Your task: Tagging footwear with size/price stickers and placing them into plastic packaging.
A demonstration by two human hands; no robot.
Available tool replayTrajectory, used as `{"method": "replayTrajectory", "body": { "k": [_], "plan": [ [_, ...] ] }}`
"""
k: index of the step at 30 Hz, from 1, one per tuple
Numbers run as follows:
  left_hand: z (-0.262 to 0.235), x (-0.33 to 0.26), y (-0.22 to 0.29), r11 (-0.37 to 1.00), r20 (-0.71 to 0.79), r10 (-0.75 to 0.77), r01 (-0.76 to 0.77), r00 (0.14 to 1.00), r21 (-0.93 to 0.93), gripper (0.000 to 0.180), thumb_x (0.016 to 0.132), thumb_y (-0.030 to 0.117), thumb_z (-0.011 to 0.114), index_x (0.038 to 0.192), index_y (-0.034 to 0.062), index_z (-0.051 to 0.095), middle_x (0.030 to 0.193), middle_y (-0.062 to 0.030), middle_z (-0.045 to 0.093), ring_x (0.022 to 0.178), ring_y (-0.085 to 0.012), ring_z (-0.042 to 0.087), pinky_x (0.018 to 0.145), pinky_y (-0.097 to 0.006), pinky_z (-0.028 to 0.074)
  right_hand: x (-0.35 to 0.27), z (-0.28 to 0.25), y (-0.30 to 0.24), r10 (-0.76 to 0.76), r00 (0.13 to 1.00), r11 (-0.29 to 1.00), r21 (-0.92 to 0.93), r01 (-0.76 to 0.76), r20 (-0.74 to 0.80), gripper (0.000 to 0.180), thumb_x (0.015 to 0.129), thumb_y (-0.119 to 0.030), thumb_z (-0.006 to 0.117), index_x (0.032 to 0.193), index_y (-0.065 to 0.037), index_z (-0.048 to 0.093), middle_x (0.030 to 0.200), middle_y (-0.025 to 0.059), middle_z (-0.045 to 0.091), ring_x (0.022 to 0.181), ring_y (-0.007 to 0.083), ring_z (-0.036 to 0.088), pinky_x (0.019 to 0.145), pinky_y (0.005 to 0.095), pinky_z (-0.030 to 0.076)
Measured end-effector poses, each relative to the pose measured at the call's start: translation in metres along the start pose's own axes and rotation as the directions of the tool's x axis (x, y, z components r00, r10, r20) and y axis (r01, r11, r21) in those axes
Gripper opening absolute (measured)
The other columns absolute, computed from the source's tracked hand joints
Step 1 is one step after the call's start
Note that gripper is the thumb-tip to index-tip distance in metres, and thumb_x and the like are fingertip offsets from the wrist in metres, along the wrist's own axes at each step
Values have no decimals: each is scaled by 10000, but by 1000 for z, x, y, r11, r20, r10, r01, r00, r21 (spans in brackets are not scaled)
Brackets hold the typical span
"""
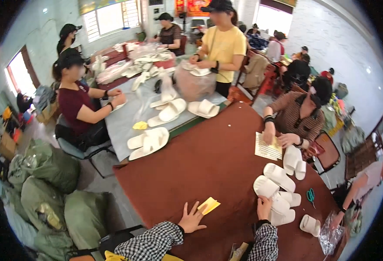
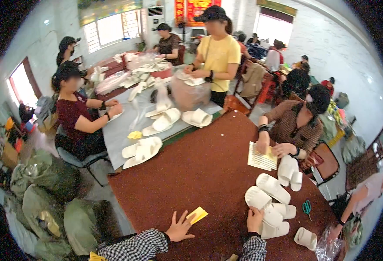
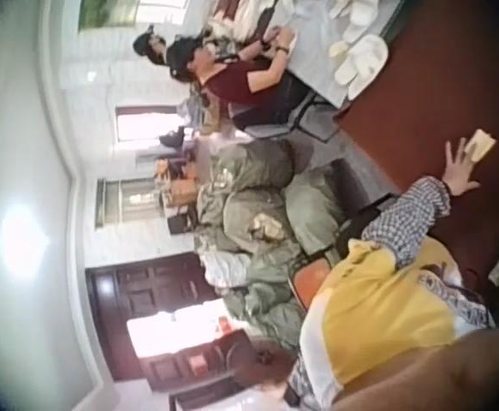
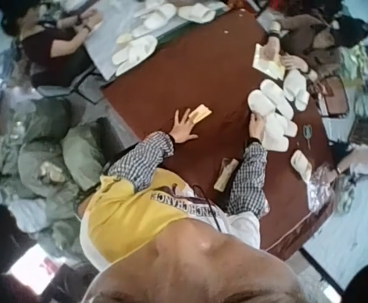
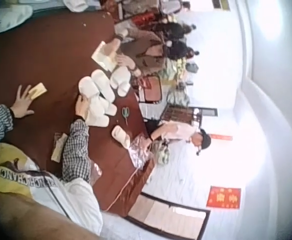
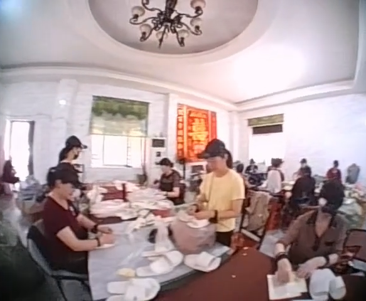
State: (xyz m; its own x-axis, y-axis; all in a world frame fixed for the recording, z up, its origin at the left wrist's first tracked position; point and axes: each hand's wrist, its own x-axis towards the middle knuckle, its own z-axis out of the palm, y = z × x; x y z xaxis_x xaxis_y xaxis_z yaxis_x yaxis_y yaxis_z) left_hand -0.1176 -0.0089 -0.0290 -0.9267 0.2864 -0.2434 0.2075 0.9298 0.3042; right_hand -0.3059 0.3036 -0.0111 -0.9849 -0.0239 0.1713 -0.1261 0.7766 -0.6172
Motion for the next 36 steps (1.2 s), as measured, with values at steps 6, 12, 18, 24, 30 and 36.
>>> {"method": "replayTrajectory", "body": {
  "k": [6,12,18,24,30,36],
  "plan": [
    [-1,2,11,1000,-80,-9,8,997,-23,845,918,616,491,1466,0,302,1625,-105,14,1487,-376,-33,1088,-732,-19,-23,23,-10,-173,977,985,51,168,125,221,873,-143,621,989,18,718,914,249,657,876,413,592,812,484,455],
    [14,2,-7,773,-238,-221,21,946,-634,964,866,293,604,1547,28,-25,1589,-252,85,1498,-344,52,1154,-607,-22,-149,66,-123,-212,889,962,248,116,406,315,848,-136,629,1104,44,669,857,209,693,811,310,667,714,389,499],
    [7,-64,-30,637,-215,-503,191,837,-747,1031,868,403,643,1542,6,-29,1524,-259,243,1405,-432,235,1078,-699,31,-234,23,-220,-382,528,809,551,-206,758,476,924,-192,648,1376,-96,533,1449,226,422,1393,372,349,937,378,498],
    [-2,-134,1,856,-220,-349,215,911,-469,1145,786,558,704,1523,-45,69,1561,-262,151,1467,-432,73,1105,-695,48,-150,44,-155,-322,875,930,292,222,363,339,830,7,630,1167,-21,625,1387,232,467,1214,392,515,961,415,480],
    [19,-104,1,883,-489,-356,115,797,-455,775,809,215,704,1408,-92,320,1469,-344,268,1369,-511,261,1090,-569,263,-75,68,-82,-160,911,987,31,160,381,853,713,-226,805,1445,-63,398,1415,224,448,1312,435,398,1061,491,384],
    [-4,-90,-35,924,-399,-348,239,848,-298,677,864,108,559,1458,-50,274,1484,-300,292,1407,-446,251,1127,-567,225,-137,69,-99,57,875,996,-89,-16,480,667,729,-422,790,1207,-32,535,1156,262,567,1054,444,570,900,499,488]
  ]
}}
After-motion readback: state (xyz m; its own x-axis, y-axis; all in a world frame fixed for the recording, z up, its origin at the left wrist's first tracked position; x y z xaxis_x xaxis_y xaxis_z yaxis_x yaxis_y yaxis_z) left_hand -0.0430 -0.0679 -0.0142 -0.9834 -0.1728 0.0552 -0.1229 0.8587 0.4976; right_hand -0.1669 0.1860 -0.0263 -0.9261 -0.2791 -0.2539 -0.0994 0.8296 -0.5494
